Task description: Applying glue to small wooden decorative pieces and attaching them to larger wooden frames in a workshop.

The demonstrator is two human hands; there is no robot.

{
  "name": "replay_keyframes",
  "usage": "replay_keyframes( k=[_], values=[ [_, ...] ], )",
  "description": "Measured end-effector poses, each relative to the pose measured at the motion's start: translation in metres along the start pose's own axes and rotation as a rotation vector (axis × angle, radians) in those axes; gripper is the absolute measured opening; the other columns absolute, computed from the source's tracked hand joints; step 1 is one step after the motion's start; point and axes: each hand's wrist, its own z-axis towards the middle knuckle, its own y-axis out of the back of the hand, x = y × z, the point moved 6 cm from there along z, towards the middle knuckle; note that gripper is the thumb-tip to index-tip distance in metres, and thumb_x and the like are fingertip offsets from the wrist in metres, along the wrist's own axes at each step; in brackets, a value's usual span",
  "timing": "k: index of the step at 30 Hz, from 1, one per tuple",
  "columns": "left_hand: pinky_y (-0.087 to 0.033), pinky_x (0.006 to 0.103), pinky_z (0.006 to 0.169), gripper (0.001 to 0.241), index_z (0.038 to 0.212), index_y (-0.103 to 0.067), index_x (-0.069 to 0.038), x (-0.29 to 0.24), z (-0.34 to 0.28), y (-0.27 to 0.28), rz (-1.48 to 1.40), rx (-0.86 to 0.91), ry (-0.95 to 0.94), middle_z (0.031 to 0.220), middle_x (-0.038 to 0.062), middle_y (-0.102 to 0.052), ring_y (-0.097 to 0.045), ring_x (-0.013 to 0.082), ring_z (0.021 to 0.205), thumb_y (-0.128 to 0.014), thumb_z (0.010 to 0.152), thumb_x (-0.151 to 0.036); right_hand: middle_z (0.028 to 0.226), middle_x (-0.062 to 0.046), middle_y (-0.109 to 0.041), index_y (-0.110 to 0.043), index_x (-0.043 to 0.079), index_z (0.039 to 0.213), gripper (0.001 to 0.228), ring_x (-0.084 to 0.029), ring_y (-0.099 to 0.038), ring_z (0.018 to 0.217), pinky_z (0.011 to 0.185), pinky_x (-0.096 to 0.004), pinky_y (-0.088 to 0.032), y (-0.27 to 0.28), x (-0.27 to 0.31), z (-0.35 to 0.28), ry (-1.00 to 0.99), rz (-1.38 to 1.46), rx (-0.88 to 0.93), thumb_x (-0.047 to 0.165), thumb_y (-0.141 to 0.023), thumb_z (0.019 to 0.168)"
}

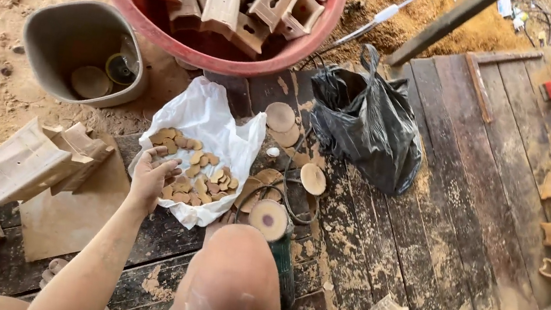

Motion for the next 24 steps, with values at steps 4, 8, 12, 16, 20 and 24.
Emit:
replay_keyframes(
  k=[4,8,12,16,20,24],
  values=[
    [-0.056,0.0333,0.080,0.041,0.131,-0.050,-0.009,-0.020,-0.009,-0.005,-0.007,-0.022,-0.018,0.108,0.015,-0.070,-0.065,0.0212,0.085,-0.066,0.094,-0.008,0.149,-0.020,-0.030,-0.022,-0.001,0.142,0.080,-0.037,-0.037,0.133,0.108,-0.046,-0.043,-0.017,0.076,-0.018,0.415,0.186,-0.057,0.019,-0.079,0.089],
    [-0.056,0.0344,0.070,0.036,0.130,-0.054,-0.006,-0.034,-0.018,-0.011,0.060,-0.081,-0.016,0.109,0.017,-0.072,-0.068,0.0231,0.090,-0.062,0.095,-0.003,0.129,-0.022,-0.047,-0.046,-0.009,0.124,0.045,-0.031,-0.050,0.114,0.095,-0.037,-0.053,-0.049,0.165,-0.069,1.003,0.487,-0.131,-0.002,-0.075,0.091],
    [-0.055,0.0336,0.079,0.033,0.126,-0.056,-0.005,-0.039,-0.010,-0.009,-0.104,-0.062,-0.026,0.105,0.016,-0.075,-0.070,0.0233,0.085,-0.062,0.094,-0.003,0.104,-0.014,-0.065,-0.066,-0.002,0.111,0.028,-0.028,-0.064,0.095,0.089,-0.038,-0.056,-0.110,0.329,-0.195,1.675,0.874,-0.031,-0.004,-0.083,0.088],
    [-0.053,0.0367,0.085,0.039,0.130,-0.053,-0.006,-0.073,0.000,0.029,-0.251,-0.084,-0.092,0.110,0.015,-0.074,-0.071,0.0264,0.090,-0.063,0.092,-0.004,0.112,-0.018,-0.068,-0.067,-0.001,0.117,0.032,-0.034,-0.063,0.109,0.095,-0.043,-0.054,-0.280,0.472,-0.298,1.850,0.482,0.336,0.015,-0.074,0.091],
    [-0.056,0.0395,0.089,0.038,0.128,-0.054,-0.007,-0.090,-0.003,0.077,-0.394,-0.131,-0.272,0.106,0.022,-0.072,-0.070,0.0296,0.091,-0.059,0.091,0.002,0.139,-0.018,-0.039,-0.041,0.018,0.144,0.069,-0.043,-0.054,0.119,0.090,-0.057,-0.053,-0.414,0.540,-0.372,1.701,-0.282,0.534,0.029,-0.073,0.084],
    [-0.059,0.0398,0.094,0.038,0.127,-0.057,-0.001,-0.118,-0.033,0.094,-0.378,-0.214,-0.300,0.104,0.023,-0.072,-0.071,0.0322,0.098,-0.057,0.090,0.010,0.161,-0.021,-0.021,-0.010,0.029,0.164,0.111,-0.045,-0.044,0.136,0.103,-0.058,-0.048,-0.470,0.555,-0.384,1.355,-0.629,0.676,0.036,-0.085,0.082]
  ],
)
